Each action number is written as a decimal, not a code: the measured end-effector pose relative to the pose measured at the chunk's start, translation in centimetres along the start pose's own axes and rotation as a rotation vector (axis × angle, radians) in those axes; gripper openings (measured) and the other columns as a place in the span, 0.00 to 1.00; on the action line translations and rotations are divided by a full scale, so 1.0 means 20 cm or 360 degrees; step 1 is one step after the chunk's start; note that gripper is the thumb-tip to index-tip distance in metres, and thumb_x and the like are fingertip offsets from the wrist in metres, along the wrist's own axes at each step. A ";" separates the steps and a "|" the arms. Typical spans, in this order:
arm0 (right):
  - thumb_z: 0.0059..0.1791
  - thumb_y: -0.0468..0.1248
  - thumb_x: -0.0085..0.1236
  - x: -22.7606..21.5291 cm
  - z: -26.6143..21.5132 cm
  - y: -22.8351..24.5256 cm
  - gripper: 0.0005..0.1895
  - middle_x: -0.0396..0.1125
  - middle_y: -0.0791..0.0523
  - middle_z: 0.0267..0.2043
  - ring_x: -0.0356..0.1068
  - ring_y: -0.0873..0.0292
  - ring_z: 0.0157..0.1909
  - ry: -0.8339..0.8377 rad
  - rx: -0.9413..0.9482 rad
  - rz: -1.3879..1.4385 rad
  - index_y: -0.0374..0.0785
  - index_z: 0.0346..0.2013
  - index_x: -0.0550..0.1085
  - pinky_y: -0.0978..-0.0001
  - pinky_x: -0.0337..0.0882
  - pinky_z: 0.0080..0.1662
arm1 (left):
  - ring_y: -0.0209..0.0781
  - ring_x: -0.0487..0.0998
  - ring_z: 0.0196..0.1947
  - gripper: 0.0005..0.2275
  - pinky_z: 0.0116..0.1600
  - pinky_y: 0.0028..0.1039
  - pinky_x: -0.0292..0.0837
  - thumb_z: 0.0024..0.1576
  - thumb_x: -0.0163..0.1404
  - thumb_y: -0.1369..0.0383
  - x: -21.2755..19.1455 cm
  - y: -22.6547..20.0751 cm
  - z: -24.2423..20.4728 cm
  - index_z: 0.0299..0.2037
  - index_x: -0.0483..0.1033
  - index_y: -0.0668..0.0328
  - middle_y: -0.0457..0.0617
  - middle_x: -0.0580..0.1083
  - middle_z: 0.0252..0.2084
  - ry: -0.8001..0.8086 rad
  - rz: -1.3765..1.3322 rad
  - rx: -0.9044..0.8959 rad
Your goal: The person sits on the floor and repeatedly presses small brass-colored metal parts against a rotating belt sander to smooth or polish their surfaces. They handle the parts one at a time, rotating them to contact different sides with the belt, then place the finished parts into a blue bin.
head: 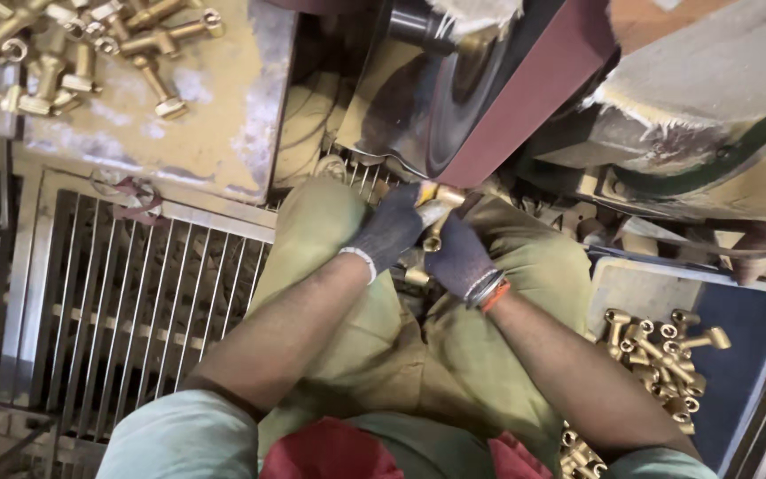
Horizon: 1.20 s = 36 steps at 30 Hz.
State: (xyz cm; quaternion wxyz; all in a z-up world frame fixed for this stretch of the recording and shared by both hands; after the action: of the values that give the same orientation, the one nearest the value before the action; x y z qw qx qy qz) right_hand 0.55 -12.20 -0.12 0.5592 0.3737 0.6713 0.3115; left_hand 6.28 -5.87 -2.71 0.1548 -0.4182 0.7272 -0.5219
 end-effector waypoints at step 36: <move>0.46 0.38 0.56 0.00 0.06 -0.07 0.17 0.73 0.48 0.46 0.74 0.47 0.50 0.0348 -0.0164 0.0350 0.36 0.49 0.74 0.58 0.73 0.52 | 0.42 0.76 0.40 0.12 0.45 0.35 0.72 0.63 0.50 0.72 -0.09 0.25 0.07 0.52 0.77 0.72 0.55 0.77 0.43 -0.0128 -0.0477 -0.0409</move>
State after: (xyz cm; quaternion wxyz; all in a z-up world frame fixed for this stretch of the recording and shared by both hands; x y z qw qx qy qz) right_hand 1.58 -13.03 -1.57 0.4638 0.3796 0.6663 0.4438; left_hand 5.96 -4.87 -8.05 0.0497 -0.5585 0.7107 -0.4249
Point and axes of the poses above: each hand's wrist, its own z-axis towards the middle knuckle, its own x-axis out of the palm, y = z × x, the point moved 10 cm from there along z, towards the middle knuckle
